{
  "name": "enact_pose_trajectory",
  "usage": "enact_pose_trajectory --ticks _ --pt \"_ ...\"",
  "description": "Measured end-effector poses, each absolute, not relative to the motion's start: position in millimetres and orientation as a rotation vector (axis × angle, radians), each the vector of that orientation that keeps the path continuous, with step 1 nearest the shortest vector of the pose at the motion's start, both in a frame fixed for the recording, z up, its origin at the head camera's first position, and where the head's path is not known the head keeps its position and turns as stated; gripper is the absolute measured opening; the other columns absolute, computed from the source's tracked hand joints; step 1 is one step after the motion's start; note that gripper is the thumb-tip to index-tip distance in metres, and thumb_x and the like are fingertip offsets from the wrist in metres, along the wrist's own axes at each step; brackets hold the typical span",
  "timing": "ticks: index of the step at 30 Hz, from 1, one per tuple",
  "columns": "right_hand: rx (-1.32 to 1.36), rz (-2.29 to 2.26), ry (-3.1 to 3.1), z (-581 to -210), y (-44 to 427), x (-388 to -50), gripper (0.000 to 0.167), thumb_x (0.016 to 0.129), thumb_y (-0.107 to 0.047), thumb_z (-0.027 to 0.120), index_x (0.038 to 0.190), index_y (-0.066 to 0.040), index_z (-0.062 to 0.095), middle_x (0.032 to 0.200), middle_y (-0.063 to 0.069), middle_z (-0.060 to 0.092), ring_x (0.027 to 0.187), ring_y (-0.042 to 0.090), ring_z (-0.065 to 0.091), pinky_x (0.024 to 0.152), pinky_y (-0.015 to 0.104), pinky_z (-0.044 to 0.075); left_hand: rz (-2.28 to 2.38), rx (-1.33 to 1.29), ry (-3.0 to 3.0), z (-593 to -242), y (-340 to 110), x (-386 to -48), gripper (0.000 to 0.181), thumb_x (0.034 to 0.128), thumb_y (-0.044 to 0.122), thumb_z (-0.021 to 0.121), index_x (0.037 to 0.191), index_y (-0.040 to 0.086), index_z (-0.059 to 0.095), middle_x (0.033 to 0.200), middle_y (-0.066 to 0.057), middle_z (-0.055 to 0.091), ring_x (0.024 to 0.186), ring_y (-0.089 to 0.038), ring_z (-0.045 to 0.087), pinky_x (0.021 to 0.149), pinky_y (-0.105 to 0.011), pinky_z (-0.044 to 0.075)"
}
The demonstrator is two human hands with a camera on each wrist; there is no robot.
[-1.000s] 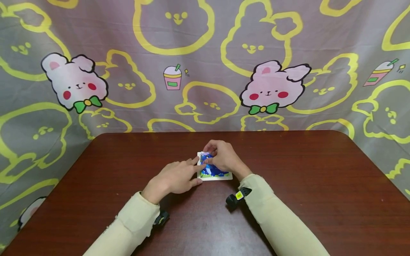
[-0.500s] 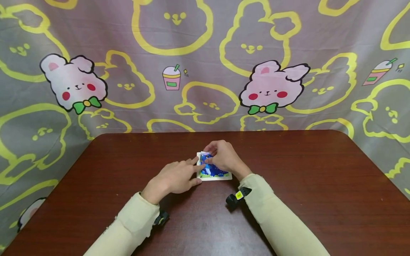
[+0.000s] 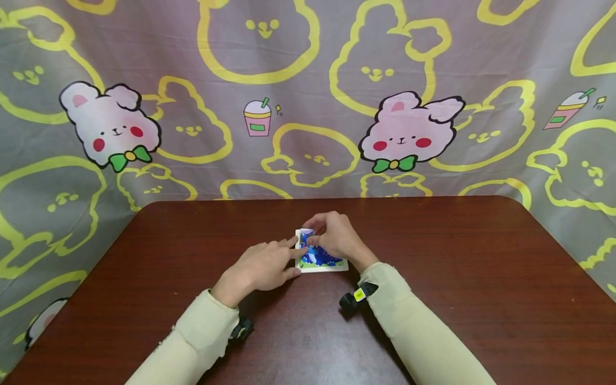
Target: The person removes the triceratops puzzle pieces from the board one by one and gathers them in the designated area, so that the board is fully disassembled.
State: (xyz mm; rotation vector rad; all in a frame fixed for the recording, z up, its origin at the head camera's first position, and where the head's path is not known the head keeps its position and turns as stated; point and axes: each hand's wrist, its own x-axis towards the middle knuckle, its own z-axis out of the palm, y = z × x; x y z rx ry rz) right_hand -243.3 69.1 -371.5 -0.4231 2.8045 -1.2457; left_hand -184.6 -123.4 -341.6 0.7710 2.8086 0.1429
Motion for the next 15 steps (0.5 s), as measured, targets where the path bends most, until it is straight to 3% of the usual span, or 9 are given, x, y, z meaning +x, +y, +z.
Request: enact_pose_trajectory --ticks 6,11,15 --pt "-0.440 -1.303 2.796 -373.5 70.0 -244.0 0.021 0.091 -0.009 0.085 0.108 -0.018 0.078 0.094 0.003 0.078 0.091 0.020 0.071 0.096 0.047 0.060 0.145 0.754 2.813 -341.6 -122.9 -184.2 0.055 0.1027 0.036 0.071 0.155 0.026 0.057 0.168 -0.012 0.045 0.134 -0.038 0.065 0.099 -0.052 0.060" --pt "-0.428 -1.251 2.817 -373.2 68.7 -244.0 0.020 0.091 -0.012 0.085 0.111 -0.015 0.082 0.093 0.002 0.080 0.091 0.018 0.072 0.093 0.043 0.060 0.143 0.755 2.815 -341.7 -122.9 -183.9 0.055 0.1030 0.037 0.070 0.155 0.026 0.057 0.168 -0.012 0.045 0.126 -0.038 0.069 0.090 -0.048 0.061" --pt "-0.402 -1.191 2.816 -371.2 67.0 -243.1 0.026 0.090 -0.012 0.086 0.116 -0.012 0.082 0.097 0.003 0.080 0.092 0.018 0.071 0.091 0.040 0.060 0.130 0.759 2.813 -341.4 -122.9 -183.9 0.054 0.1035 0.037 0.070 0.155 0.026 0.057 0.168 -0.011 0.045 0.131 -0.038 0.067 0.093 -0.051 0.061"
